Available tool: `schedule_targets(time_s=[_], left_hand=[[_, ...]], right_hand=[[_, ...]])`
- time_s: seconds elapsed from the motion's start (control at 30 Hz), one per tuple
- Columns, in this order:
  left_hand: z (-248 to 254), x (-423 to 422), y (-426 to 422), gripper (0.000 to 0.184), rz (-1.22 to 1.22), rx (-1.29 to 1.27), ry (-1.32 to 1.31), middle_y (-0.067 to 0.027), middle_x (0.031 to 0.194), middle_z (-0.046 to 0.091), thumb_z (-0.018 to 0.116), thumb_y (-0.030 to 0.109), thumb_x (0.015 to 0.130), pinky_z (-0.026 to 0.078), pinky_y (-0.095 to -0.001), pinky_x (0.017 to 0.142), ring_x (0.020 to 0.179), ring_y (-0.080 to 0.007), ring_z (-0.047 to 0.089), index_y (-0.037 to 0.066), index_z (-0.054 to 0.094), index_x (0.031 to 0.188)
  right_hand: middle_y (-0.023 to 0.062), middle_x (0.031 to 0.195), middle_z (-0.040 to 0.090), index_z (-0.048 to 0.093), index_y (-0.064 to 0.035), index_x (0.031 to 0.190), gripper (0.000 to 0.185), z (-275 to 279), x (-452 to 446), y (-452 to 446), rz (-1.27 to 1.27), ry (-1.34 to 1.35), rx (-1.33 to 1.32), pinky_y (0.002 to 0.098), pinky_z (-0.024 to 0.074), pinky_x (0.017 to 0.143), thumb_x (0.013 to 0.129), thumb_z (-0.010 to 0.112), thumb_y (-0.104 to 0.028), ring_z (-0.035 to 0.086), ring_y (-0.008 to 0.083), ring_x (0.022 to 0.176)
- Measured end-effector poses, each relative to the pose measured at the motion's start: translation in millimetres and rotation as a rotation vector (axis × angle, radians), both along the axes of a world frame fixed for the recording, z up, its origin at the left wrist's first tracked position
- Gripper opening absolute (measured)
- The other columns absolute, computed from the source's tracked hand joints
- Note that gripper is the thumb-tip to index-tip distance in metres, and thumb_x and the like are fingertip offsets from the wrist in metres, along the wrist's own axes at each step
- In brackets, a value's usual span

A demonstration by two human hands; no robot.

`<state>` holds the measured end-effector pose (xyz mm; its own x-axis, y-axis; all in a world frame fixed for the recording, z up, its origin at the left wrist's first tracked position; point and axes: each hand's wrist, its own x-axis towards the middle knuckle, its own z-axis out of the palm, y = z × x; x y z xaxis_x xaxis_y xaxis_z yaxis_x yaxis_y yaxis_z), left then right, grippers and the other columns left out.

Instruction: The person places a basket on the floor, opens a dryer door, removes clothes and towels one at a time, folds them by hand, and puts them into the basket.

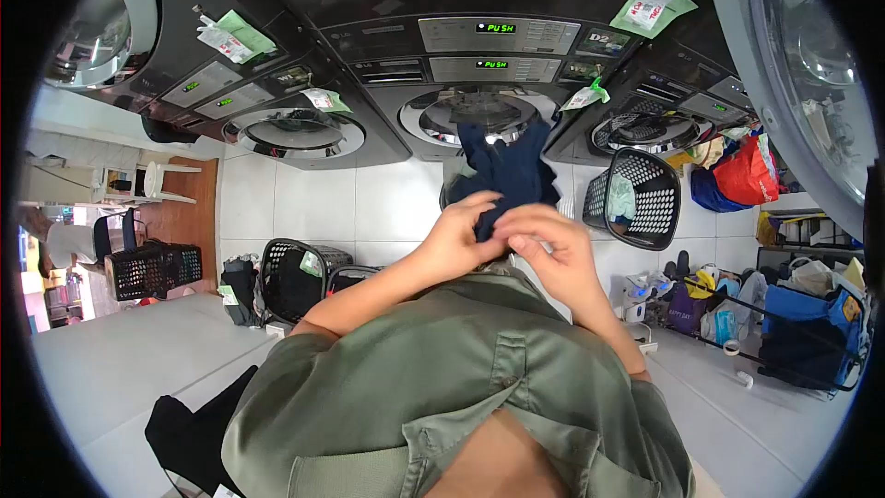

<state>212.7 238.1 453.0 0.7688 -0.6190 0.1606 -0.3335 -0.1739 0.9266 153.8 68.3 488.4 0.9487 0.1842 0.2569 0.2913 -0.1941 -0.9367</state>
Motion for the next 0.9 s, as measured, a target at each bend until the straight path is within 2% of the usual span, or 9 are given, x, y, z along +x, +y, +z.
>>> schedule_targets(time_s=[0.03, 0.1, 0.17, 0.23, 0.3, 0.4, 0.63, 0.73, 0.9], left_hand=[[-9, 6, -1, 0.034, -0.116, -0.022, 0.1, -0.0186, 0.104, 0.055, 0.065, 0.006, 0.063, 0.042, -0.0341, 0.082, 0.097, -0.0298, 0.054, -0.001, 0.055, 0.095], [-11, 30, 2, 0.026, -0.15, -0.071, 0.048, -0.0126, 0.1, 0.057, 0.057, -0.002, 0.066, 0.041, -0.031, 0.082, 0.093, -0.0237, 0.055, -0.001, 0.059, 0.092], [-12, 64, 5, 0.027, -0.275, -0.056, 0.067, -0.012, 0.101, 0.057, 0.057, -0.003, 0.065, 0.041, -0.0309, 0.082, 0.093, -0.0228, 0.055, 0.0, 0.059, 0.092], [-30, 100, 4, 0.028, -0.349, 0.041, -0.009, -0.0112, 0.101, 0.059, 0.058, -0.003, 0.064, 0.042, -0.0301, 0.082, 0.093, -0.0219, 0.056, 0.001, 0.06, 0.091], [-63, 124, 3, 0.02, -0.196, 0.161, -0.114, -0.0129, 0.089, 0.06, 0.061, 0.001, 0.065, 0.044, -0.0296, 0.075, 0.083, -0.0246, 0.057, 0.002, 0.061, 0.085], [-105, 141, 8, 0.022, -0.033, 0.272, 0.164, -0.0096, 0.088, 0.061, 0.067, 0.0, 0.062, 0.045, -0.0271, 0.074, 0.081, -0.0186, 0.058, 0.003, 0.064, 0.084], [-267, 139, 24, 0.028, -0.103, 0.208, 0.048, -0.0117, 0.106, 0.058, 0.066, 0.008, 0.057, 0.043, -0.0328, 0.083, 0.1, -0.0268, 0.053, 0.006, 0.061, 0.085], [-234, 120, 25, 0.045, -0.311, 1.1, 0.146, -0.0168, 0.131, 0.034, 0.066, 0.033, 0.065, 0.034, -0.0468, 0.094, 0.119, -0.0392, 0.03, 0.016, 0.058, 0.106], [-269, 82, 56, 0.045, -0.12, 0.796, 0.132, -0.0203, 0.125, 0.04, 0.066, 0.035, 0.066, 0.036, -0.0411, 0.093, 0.114, -0.038, 0.038, 0.017, 0.059, 0.106]], right_hand=[[0.0123, 0.105, 0.054, 0.058, -0.0014, 0.091, 0.025, 9, 2, 0, -0.112, 0.133, 0.116, 0.0352, 0.0389, 0.087, 0.071, 0.066, -0.013, 0.051, 0.0237, 0.099], [0.0119, 0.106, 0.054, 0.061, -0.0041, 0.085, 0.033, 5, 31, -13, -0.274, -0.254, -0.332, 0.0402, 0.0325, 0.091, 0.062, 0.072, -0.025, 0.041, 0.0309, 0.11], [0.0071, 0.107, 0.055, 0.061, -0.0079, 0.082, 0.036, -57, 47, -36, -0.15, -0.085, -0.77, 0.0433, 0.0227, 0.097, 0.055, 0.074, -0.028, 0.031, 0.0345, 0.118], [0.0086, 0.094, 0.059, 0.06, -0.0078, 0.081, 0.031, -134, 52, -82, -0.051, -0.068, -1.022, 0.0391, 0.0369, 0.085, 0.057, 0.073, -0.023, 0.048, 0.0307, 0.102], [0.0119, 0.075, 0.058, 0.059, -0.0044, 0.083, 0.027, -155, 56, -101, -0.217, 0.438, -0.709, 0.0344, 0.0432, 0.063, 0.061, 0.069, -0.018, 0.057, 0.026, 0.072], [0.014, 0.063, 0.056, 0.056, -0.0061, 0.082, 0.021, -151, 52, -94, -0.427, 0.58, -0.649, 0.0414, 0.0419, 0.065, 0.065, 0.064, -0.015, 0.055, 0.0327, 0.062], [0.0173, 0.092, 0.058, 0.054, -0.0016, 0.089, 0.026, -282, 26, -67, -0.418, 0.215, -0.585, 0.0352, 0.0448, 0.074, 0.066, 0.064, -0.008, 0.056, 0.0323, 0.086], [0.0139, 0.097, 0.058, 0.056, -0.0036, 0.091, 0.027, -206, 94, -60, -0.009, 0.396, -0.524, 0.034, 0.0437, 0.081, 0.066, 0.066, -0.01, 0.054, 0.0301, 0.093], [0.0129, 0.092, 0.059, 0.056, -0.0001, 0.089, 0.022, 50, 243, -41, -0.35, -0.426, -0.231, 0.0306, 0.046, 0.073, 0.071, 0.064, -0.01, 0.058, 0.0224, 0.083]])
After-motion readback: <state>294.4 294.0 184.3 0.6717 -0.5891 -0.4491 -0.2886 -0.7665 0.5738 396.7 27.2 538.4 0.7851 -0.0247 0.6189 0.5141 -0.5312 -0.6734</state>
